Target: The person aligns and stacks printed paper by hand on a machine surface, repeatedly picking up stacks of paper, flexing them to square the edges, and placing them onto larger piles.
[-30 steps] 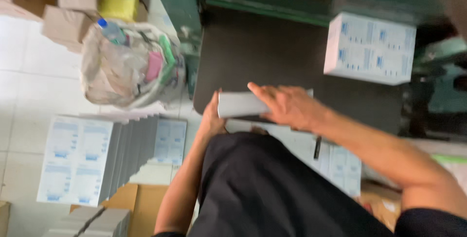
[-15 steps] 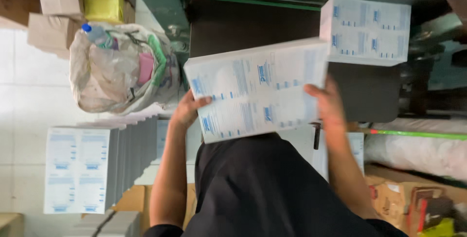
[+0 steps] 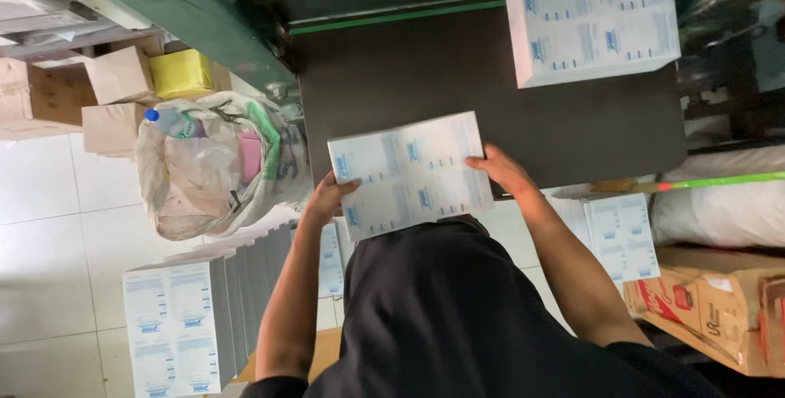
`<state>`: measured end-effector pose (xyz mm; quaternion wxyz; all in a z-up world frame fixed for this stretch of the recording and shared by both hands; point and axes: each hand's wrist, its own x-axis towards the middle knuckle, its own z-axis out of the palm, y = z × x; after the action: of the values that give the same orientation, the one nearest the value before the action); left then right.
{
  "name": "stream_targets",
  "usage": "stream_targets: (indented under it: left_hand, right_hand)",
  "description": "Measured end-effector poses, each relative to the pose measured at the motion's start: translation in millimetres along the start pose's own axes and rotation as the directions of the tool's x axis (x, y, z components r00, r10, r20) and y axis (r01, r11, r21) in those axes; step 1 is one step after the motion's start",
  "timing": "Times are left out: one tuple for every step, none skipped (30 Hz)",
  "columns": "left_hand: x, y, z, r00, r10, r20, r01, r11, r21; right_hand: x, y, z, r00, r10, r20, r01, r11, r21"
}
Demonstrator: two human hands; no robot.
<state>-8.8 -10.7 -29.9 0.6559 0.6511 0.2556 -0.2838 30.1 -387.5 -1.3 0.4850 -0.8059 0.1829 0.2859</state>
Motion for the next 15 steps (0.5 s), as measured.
stream_targets:
  left_hand:
    - [-4, 8, 3, 1.0, -0.001, -0.003, 0.001, 1.0, -0.005]
    - [-7, 15, 6, 0.996, 0.071, -0.063, -0.062, 0.989, 0.133]
    - [-16, 18, 7, 0.983, 0.138, -0.119, -0.102, 0.958, 0.269]
    - [-29, 22, 13, 0.984, 0.125, -0.13, -0.088, 0.961, 0.261]
    - [-39, 31, 18, 0.971, 0.176, -0.162, -0.124, 0.949, 0.289]
    - [-49, 39, 23, 0.955, 0.226, -0.191, -0.157, 0.935, 0.319]
    - [-49, 32, 25, 0.955, 0.223, -0.194, -0.154, 0.936, 0.316]
    - [-50, 25, 27, 0.95, 0.221, -0.221, -0.156, 0.948, 0.277]
    - [-52, 17, 29, 0.946, 0.216, -0.243, -0.157, 0.958, 0.239]
    - [-49, 5, 32, 0.947, 0.21, -0.243, -0.152, 0.959, 0.238]
    - [-45, -4, 34, 0.942, 0.227, -0.248, -0.174, 0.961, 0.216]
    - [-41, -14, 36, 0.936, 0.243, -0.254, -0.197, 0.961, 0.195]
    - [-38, -15, 34, 0.935, 0.248, -0.253, -0.201, 0.959, 0.2]
    - [-34, -16, 32, 0.876, 0.421, -0.236, -0.378, 0.903, 0.207]
    - [-38, -23, 34, 0.796, 0.565, -0.218, -0.529, 0.824, 0.206]
  right_hand:
    - [5, -2, -4, 1.0, -0.001, 0.003, 0.001, 1.0, -0.005]
    - [10, -4, -8, 0.992, -0.128, 0.017, 0.128, 0.992, 0.019]
    - [12, -4, -9, 0.968, -0.247, 0.041, 0.246, 0.968, 0.044]
    - [1, -8, -13, 0.969, -0.242, 0.058, 0.24, 0.97, 0.04]
    - [-8, -14, -18, 0.968, -0.251, -0.009, 0.251, 0.968, 0.006]
    - [-16, -21, -23, 0.962, -0.262, -0.075, 0.261, 0.965, -0.028]
    - [-15, -14, -18, 0.963, -0.261, -0.07, 0.259, 0.965, -0.03]
    - [-15, -8, -15, 0.966, -0.23, -0.114, 0.227, 0.973, -0.037]
    - [-17, 0, -11, 0.968, -0.195, -0.16, 0.19, 0.981, -0.042]
    - [-14, 11, -7, 0.969, -0.19, -0.158, 0.185, 0.982, -0.043]
    - [-9, 19, -2, 0.967, -0.18, -0.18, 0.181, 0.983, -0.015]
    - [-4, 28, 3, 0.964, -0.17, -0.202, 0.177, 0.984, 0.013]
    - [-4, 18, -2, 0.963, -0.173, -0.205, 0.18, 0.983, 0.017]
    - [-3, 8, -7, 0.939, -0.309, -0.15, 0.319, 0.946, 0.052]
    - [-11, 5, -13, 0.9, -0.426, -0.095, 0.434, 0.896, 0.093]
